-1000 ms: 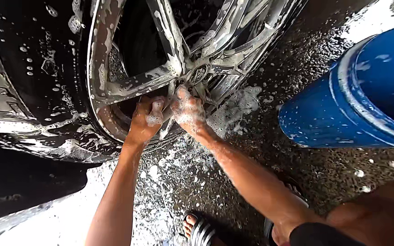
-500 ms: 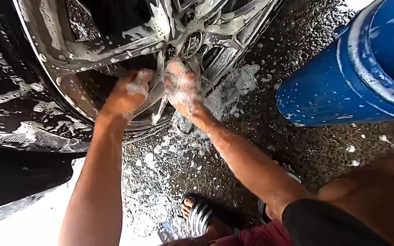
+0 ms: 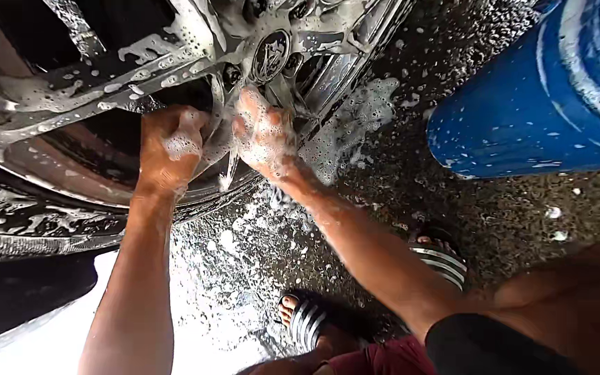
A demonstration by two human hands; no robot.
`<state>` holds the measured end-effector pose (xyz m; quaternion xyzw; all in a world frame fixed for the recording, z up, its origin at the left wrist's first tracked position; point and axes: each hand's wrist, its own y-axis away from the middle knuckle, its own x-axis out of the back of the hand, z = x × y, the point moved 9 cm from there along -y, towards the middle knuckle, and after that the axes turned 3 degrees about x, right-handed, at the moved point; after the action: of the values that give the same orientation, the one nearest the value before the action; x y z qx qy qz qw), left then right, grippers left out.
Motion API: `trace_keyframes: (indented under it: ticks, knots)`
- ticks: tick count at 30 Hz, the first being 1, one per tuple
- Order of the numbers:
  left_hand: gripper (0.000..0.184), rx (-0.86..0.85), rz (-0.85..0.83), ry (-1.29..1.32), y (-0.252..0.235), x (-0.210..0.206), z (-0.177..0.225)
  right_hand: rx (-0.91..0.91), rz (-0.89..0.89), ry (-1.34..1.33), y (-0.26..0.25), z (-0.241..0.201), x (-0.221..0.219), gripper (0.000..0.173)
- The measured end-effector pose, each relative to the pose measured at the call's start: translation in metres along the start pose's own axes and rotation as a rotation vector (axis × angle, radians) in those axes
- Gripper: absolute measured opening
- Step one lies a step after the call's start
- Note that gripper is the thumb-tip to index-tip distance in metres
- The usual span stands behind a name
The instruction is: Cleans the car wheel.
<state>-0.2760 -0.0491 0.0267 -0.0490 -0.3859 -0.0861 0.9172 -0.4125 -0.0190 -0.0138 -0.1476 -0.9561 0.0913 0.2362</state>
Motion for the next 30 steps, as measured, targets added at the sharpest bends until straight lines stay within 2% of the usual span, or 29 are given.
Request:
trace_keyframes:
  ticks: [3, 5, 8, 10, 12, 14, 16, 18, 19, 21, 22, 24, 26, 29, 30]
  knots:
    - [0.023, -0.006, -0.009, 0.065, 0.005, 0.000, -0.002, -0.100, -0.051, -0.096, 0.038, -0.017, -0.027, 0.030]
    - [0.025, -0.034, -0.021, 0.043, 0.006, 0.001, 0.001, -0.014, -0.097, -0.193, 0.057, -0.023, -0.031, 0.030]
    - [0.026, -0.048, 0.002, 0.001, 0.006, 0.000, 0.001, 0.039, -0.121, -0.304, 0.064, 0.008, -0.010, 0.021]
    - [0.030, -0.093, 0.006, -0.076, 0.010, -0.002, 0.004, -0.089, -0.129, -0.395, 0.079, 0.047, 0.003, 0.017]
    - [0.034, -0.161, 0.025, -0.225, 0.019, -0.003, 0.013, -0.186, -0.019, -0.469, 0.084, 0.072, 0.016, 0.016]
    - [0.034, -0.220, 0.162, -0.382, 0.025, -0.009, 0.021, -0.117, 0.106, -0.469, 0.080, 0.061, 0.040, 0.016]
    - [0.031, -0.311, 0.346, -0.514, 0.042, -0.014, 0.039, 0.015, 0.144, -0.383, 0.070, 0.028, 0.067, 0.018]
    - [0.032, -0.397, 0.502, -0.526, 0.064, -0.010, 0.066, 0.105, 0.146, -0.258, 0.051, -0.005, 0.087, 0.020]
    - [0.033, -0.367, 0.514, -0.495, 0.071, -0.003, 0.075, 0.134, 0.142, -0.243, 0.042, -0.015, 0.090, 0.019]
    - [0.032, -0.144, 0.407, -0.317, 0.066, 0.014, 0.071, 0.192, 0.154, -0.343, 0.028, -0.025, 0.081, 0.017]
    - [0.030, -0.034, 0.386, -0.130, 0.056, 0.021, 0.062, 0.229, 0.223, -0.430, 0.020, -0.026, 0.074, 0.015]
    - [0.018, 0.101, 0.421, 0.463, 0.033, 0.024, 0.041, 0.232, 0.311, -0.589, 0.006, -0.031, 0.060, 0.012]
    - [0.036, 0.115, 0.386, 0.906, 0.019, 0.016, 0.031, 0.114, 0.365, -0.647, -0.002, -0.032, 0.044, 0.010]
    - [0.054, 0.041, 0.179, 1.026, 0.007, 0.000, 0.038, -0.149, 0.362, -0.686, -0.006, -0.017, 0.020, 0.016]
    - [0.053, 0.016, 0.134, 1.008, 0.002, -0.003, 0.038, -0.202, 0.358, -0.743, -0.008, -0.010, 0.014, 0.013]
